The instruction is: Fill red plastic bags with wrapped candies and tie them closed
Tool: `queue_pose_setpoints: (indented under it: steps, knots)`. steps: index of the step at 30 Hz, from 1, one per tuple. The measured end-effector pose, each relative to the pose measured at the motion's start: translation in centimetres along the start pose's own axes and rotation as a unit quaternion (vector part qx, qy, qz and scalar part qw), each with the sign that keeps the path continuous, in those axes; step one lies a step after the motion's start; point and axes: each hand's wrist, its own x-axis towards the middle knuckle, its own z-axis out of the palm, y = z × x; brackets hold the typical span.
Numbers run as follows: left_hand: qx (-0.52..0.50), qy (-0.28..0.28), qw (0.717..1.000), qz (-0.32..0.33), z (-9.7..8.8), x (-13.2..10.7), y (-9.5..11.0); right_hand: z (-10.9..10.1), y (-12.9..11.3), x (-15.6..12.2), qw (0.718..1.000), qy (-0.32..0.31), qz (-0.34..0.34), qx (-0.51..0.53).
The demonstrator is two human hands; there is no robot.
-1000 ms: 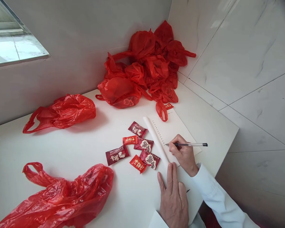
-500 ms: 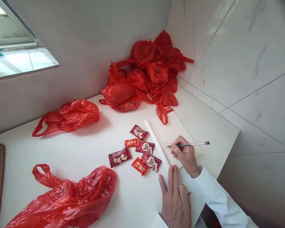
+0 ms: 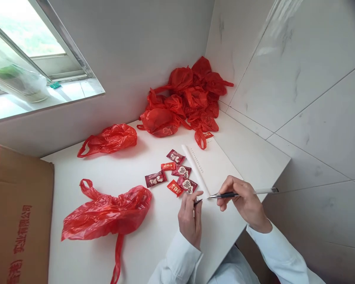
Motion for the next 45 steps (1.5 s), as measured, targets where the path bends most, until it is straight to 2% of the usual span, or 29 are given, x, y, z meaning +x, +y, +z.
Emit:
queue_pose_setpoints:
  steps: [5,10,16,19,22,28,32,34,37,39,41,42,43,44,45]
  knots:
    - [-0.003,0.028,0.999,0.026,0.0,-0.7,-0.2,1.7,0.1,-0.8,0.999,0.019,-0.043,-0.027]
    - [-0.018,0.024,0.998,0.054,0.0,-1.2,-0.4,2.7,0.0,-0.7,0.997,0.008,-0.055,-0.050]
    - [-0.037,0.006,0.997,0.060,-0.1,-1.9,-0.8,3.7,0.0,-0.2,0.989,-0.052,-0.006,-0.140]
    - [-0.055,0.012,0.998,0.037,-0.4,-2.0,-1.0,4.2,0.7,0.2,0.974,-0.082,0.007,-0.210]
    - [-0.085,0.021,0.996,0.002,-0.7,-1.9,-1.1,5.0,1.7,0.6,0.970,-0.102,0.042,-0.216]
    - [-0.136,0.029,0.990,-0.015,-1.3,-1.9,-1.1,6.9,3.7,0.7,0.980,-0.072,0.095,-0.156]
    - [-0.103,0.039,0.994,-0.008,-1.0,-2.2,-1.1,6.6,5.0,0.7,0.983,-0.048,0.119,-0.134]
    - [-0.062,0.050,0.997,0.012,-0.7,-2.2,-1.0,6.0,5.5,1.1,0.985,-0.025,0.126,-0.118]
    - [0.028,0.054,0.995,0.073,-0.9,-2.1,-0.8,4.1,5.2,2.7,0.993,-0.003,0.096,-0.069]
    - [0.099,0.053,0.988,0.104,-2.2,-2.1,-0.9,1.9,4.3,4.4,0.998,0.032,0.055,-0.028]
    - [0.169,0.057,0.979,0.099,-4.5,-2.1,-1.2,-1.4,3.2,6.5,0.991,0.130,0.007,-0.038]
    - [0.202,0.061,0.974,0.083,-6.0,-2.1,-1.5,-3.5,2.7,7.6,0.976,0.198,-0.019,-0.086]
    - [0.230,0.064,0.969,0.065,-7.7,-2.2,-1.8,-5.6,2.4,8.8,0.949,0.263,-0.039,-0.170]
    - [0.254,0.066,0.964,0.043,-9.4,-2.4,-2.3,-7.9,2.3,9.9,0.913,0.292,-0.038,-0.282]
    - [0.274,0.069,0.959,0.017,-11.1,-2.7,-2.9,-10.1,2.3,11.0,0.872,0.287,-0.013,-0.397]
